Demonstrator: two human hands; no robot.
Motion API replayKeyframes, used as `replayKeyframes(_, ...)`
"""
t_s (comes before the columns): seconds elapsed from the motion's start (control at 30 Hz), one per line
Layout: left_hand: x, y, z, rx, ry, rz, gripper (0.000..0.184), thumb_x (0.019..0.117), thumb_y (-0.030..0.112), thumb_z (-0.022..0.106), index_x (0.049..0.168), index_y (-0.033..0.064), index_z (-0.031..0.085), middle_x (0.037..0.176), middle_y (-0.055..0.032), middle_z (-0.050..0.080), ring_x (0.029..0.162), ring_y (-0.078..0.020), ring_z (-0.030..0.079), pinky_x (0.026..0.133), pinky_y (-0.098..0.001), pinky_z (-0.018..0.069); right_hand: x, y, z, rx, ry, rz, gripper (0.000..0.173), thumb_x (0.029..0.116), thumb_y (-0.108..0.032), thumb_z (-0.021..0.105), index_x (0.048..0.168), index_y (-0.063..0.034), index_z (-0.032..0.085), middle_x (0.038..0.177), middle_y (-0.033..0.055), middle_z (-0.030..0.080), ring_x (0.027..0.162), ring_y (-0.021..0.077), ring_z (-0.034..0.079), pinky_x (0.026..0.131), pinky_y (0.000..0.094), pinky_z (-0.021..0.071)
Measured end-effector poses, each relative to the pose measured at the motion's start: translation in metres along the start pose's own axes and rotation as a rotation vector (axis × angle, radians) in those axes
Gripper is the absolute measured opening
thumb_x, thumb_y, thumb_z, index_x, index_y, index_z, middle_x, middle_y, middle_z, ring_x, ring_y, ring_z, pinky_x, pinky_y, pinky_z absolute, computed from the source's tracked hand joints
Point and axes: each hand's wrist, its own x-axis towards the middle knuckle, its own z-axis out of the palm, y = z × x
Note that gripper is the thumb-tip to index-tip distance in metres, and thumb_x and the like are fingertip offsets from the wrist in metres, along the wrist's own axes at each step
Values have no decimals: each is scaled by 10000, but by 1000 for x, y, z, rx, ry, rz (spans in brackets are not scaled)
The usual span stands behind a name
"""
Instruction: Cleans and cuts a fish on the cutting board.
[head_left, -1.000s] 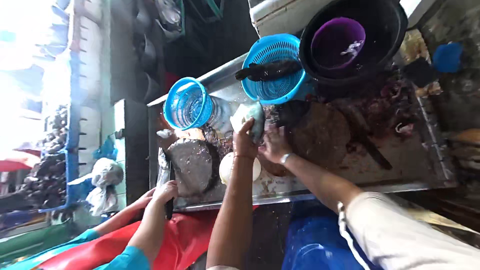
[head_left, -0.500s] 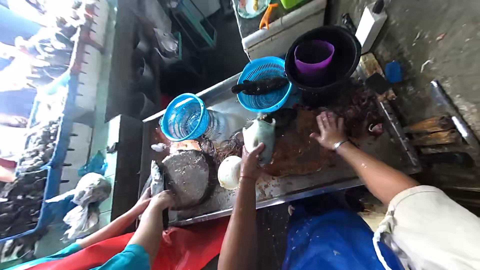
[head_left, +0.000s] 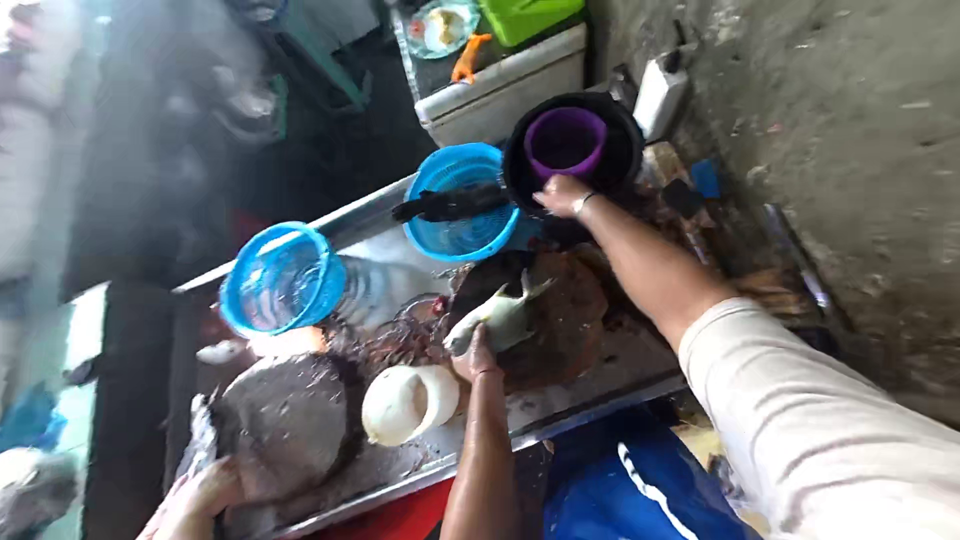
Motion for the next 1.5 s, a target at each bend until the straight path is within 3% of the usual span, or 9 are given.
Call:
replayKeyframes(0.13,-4,10,2,-346,-146,-127,558,892,282,793,1328,2,588,1162,-210,697,1020,-321,701,847,-541,598,-124,14,6,-2,443,-153,292,1079,-259,510,1255,-84,664,1171,161,710,1156,325,674,1030,528,533)
replayKeyframes(0.27,-20,32,-17,-465,-311,-92,487,975,312,682,1368,52,563,1217,-195,683,1072,-318,690,857,-549,595,-231,121,105,-140,255,211,500,915,-153,694,1405,-118,604,1460,271,509,1383,509,436,1093,703,403)
replayKeyframes(0.37,-27,33,-31,-491,-372,-87,477,996,314,641,1393,68,545,1247,-190,669,1104,-320,679,882,-565,583,-252,172,146,-216,43,362,430,1013,-61,484,1433,-3,556,1499,286,493,1416,492,429,1159,651,354)
replayKeyframes(0.53,-26,23,-76,-516,-446,-152,378,1024,262,577,1334,47,565,1203,-186,667,1060,-303,677,845,-541,580,-272,119,92,151,-78,539,778,967,-120,605,1633,-268,232,1146,226,684,884,375,705,756,566,590)
replayKeyframes(0.6,-14,12,-100,-512,-471,-161,363,1033,254,553,1344,68,562,1220,-166,662,1074,-280,668,855,-517,573,-309,102,87,618,-56,605,622,1085,-325,535,1628,-347,232,857,88,596,546,184,544,494,358,512)
replayKeyframes(0.9,20,-14,-151,-498,-524,-209,412,994,230,639,1357,47,572,1219,-189,685,1080,-312,690,881,-535,589,-324,-5,94,802,415,328,514,1108,-381,425,1544,-150,281,712,34,522,459,159,509,432,354,516)
replayKeyframes(1.13,23,-4,-150,-558,-596,-153,408,1009,226,613,1374,53,558,1259,-189,670,1134,-309,672,936,-549,569,-219,-31,150,236,460,432,508,1107,-372,430,1529,-90,410,1120,249,710,1082,409,701,980,575,542)
replayKeyframes(1.37,7,-1,-163,-617,-537,-131,393,1019,221,597,1362,34,555,1231,-199,677,1102,-316,686,908,-550,584,-201,-24,144,140,502,523,501,1111,-433,351,1492,-113,407,1077,252,708,996,458,711,804,654,568)
replayKeyframes(1.5,-17,7,-145,-651,-517,-94,386,1029,198,575,1363,9,537,1220,-214,669,1091,-321,679,902,-542,580,-197,-4,81,145,494,477,531,1114,-345,394,1537,-24,390,1326,292,627,1231,470,622,1028,651,491)
